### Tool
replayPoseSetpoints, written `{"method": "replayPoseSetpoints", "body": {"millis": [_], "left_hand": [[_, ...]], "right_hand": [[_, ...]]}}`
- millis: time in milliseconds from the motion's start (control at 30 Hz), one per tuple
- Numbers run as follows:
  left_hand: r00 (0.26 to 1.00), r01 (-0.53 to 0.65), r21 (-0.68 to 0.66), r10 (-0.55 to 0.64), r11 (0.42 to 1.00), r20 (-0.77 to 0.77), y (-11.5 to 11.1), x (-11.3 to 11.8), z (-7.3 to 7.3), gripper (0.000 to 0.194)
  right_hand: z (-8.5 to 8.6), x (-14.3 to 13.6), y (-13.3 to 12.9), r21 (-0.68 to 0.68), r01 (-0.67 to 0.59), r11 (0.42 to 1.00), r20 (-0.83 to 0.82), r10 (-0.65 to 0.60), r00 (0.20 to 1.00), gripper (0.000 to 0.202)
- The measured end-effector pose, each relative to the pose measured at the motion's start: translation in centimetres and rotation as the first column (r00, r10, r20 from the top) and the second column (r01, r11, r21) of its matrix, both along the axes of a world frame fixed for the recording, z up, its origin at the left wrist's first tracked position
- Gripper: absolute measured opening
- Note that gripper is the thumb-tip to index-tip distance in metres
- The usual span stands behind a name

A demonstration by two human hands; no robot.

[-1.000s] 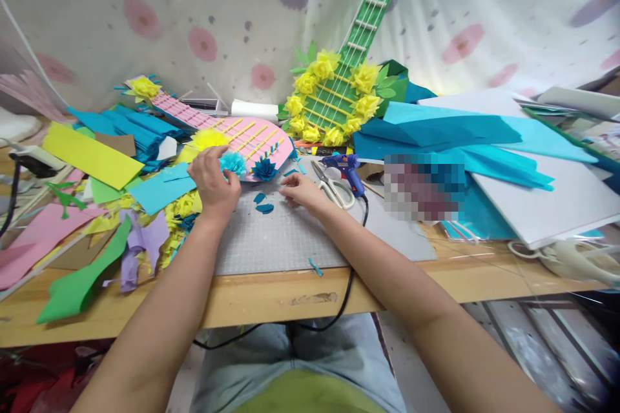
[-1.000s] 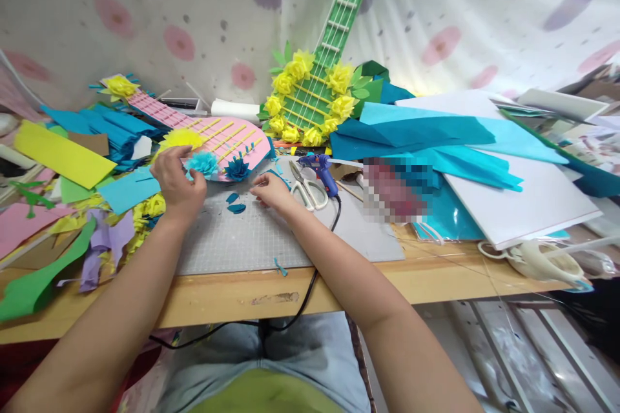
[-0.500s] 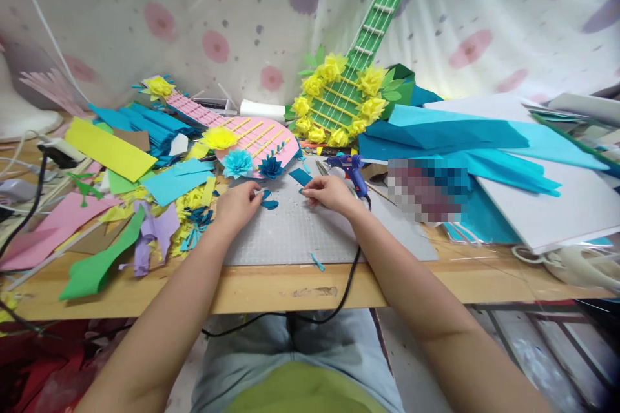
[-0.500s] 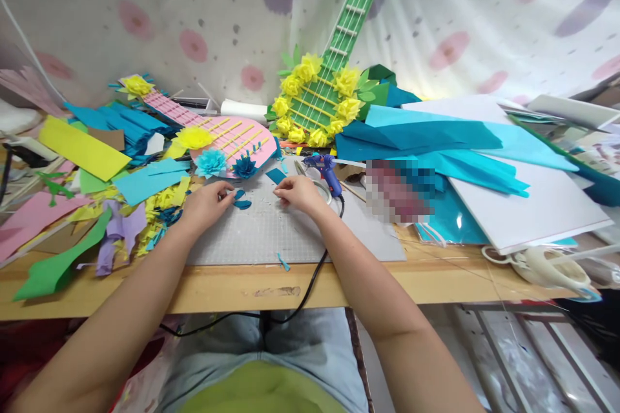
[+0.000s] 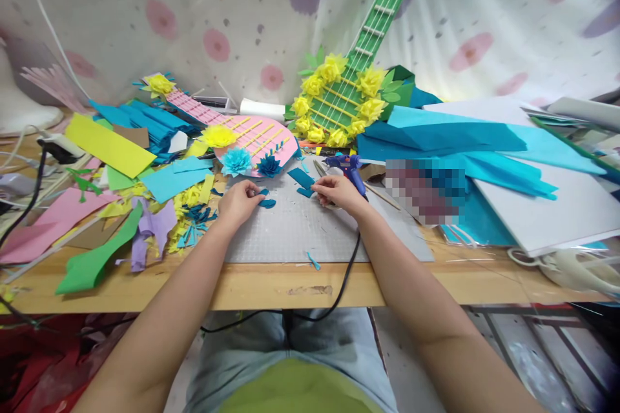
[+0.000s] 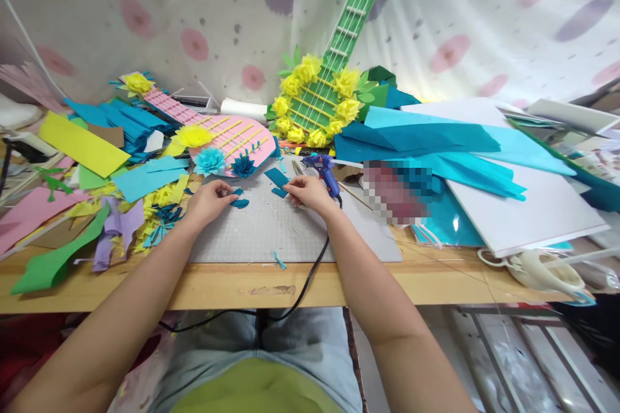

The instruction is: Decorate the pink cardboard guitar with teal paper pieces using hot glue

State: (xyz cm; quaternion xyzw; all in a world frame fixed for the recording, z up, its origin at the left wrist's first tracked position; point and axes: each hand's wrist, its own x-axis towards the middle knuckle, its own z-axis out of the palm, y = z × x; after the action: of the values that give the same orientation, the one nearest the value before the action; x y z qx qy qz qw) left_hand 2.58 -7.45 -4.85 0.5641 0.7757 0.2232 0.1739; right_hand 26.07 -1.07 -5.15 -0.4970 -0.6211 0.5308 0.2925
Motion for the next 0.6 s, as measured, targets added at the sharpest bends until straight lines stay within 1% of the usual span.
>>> {"method": "replayPoseSetpoints", "body": {"millis": [100, 200, 267, 300, 333, 367, 400, 433, 467, 500, 533, 600], "left_hand": [[0.999, 0.014, 0.018, -0.015, 1.000, 0.030, 0.0, -0.2, -0.2, 0.014], [0.999, 0.003, 0.078, -0.006, 0.997, 0.032, -0.2, -0.1, -0.4, 0.020], [0.999, 0.005, 0.202, 0.004, 0.979, -0.042, -0.1, 0.2, -0.3, 0.022], [0.994, 0.032, 0.284, -0.001, 0.958, -0.108, 0.0, 0.3, -0.2, 0.022], [0.982, 0.086, 0.362, -0.018, 0.928, -0.188, 0.3, 0.4, -0.1, 0.023], [0.961, 0.164, 0.423, -0.047, 0.891, -0.272, 0.6, 0.5, 0.1, 0.025], [0.932, 0.251, 0.457, -0.085, 0.853, -0.353, 1.0, 0.6, 0.2, 0.027], [0.898, 0.338, 0.462, -0.133, 0.820, -0.420, 1.5, 0.7, 0.3, 0.029], [0.865, 0.406, 0.451, -0.175, 0.795, -0.471, 2.0, 0.8, 0.3, 0.033], [0.838, 0.451, 0.433, -0.204, 0.780, -0.506, 2.5, 1.0, 0.3, 0.036], [0.819, 0.480, 0.415, -0.224, 0.773, -0.529, 3.0, 1.1, 0.2, 0.037], [0.802, 0.494, 0.393, -0.232, 0.776, -0.550, 3.7, 1.3, 0.0, 0.036]], "right_hand": [[1.1, 0.7, -0.2, -0.014, -0.011, 1.000, 0.041, 0.011, 0.999, 0.018], [2.6, 2.4, -0.3, -0.059, -0.038, 0.997, 0.158, 0.047, 0.986, 0.024], [3.5, 4.1, -0.1, -0.044, -0.065, 0.997, 0.271, 0.075, 0.960, 0.031], [3.8, 5.0, 0.0, -0.008, -0.057, 0.998, 0.354, 0.056, 0.934, 0.034], [4.0, 5.8, 0.2, 0.057, -0.036, 0.998, 0.445, 0.007, 0.896, 0.038], [4.1, 6.6, 0.3, 0.138, 0.000, 0.990, 0.523, -0.073, 0.850, 0.043], [4.1, 7.2, 0.5, 0.226, 0.034, 0.974, 0.567, -0.160, 0.808, 0.045], [4.0, 7.6, 0.7, 0.301, 0.068, 0.951, 0.587, -0.241, 0.773, 0.046], [3.8, 7.9, 1.0, 0.359, 0.103, 0.927, 0.582, -0.309, 0.752, 0.045], [3.5, 8.0, 1.2, 0.400, 0.135, 0.907, 0.562, -0.359, 0.746, 0.043], [3.2, 7.9, 1.4, 0.427, 0.165, 0.889, 0.533, -0.395, 0.748, 0.040], [2.4, 7.4, 1.8, 0.468, 0.200, 0.861, 0.476, -0.436, 0.764, 0.042]]}}
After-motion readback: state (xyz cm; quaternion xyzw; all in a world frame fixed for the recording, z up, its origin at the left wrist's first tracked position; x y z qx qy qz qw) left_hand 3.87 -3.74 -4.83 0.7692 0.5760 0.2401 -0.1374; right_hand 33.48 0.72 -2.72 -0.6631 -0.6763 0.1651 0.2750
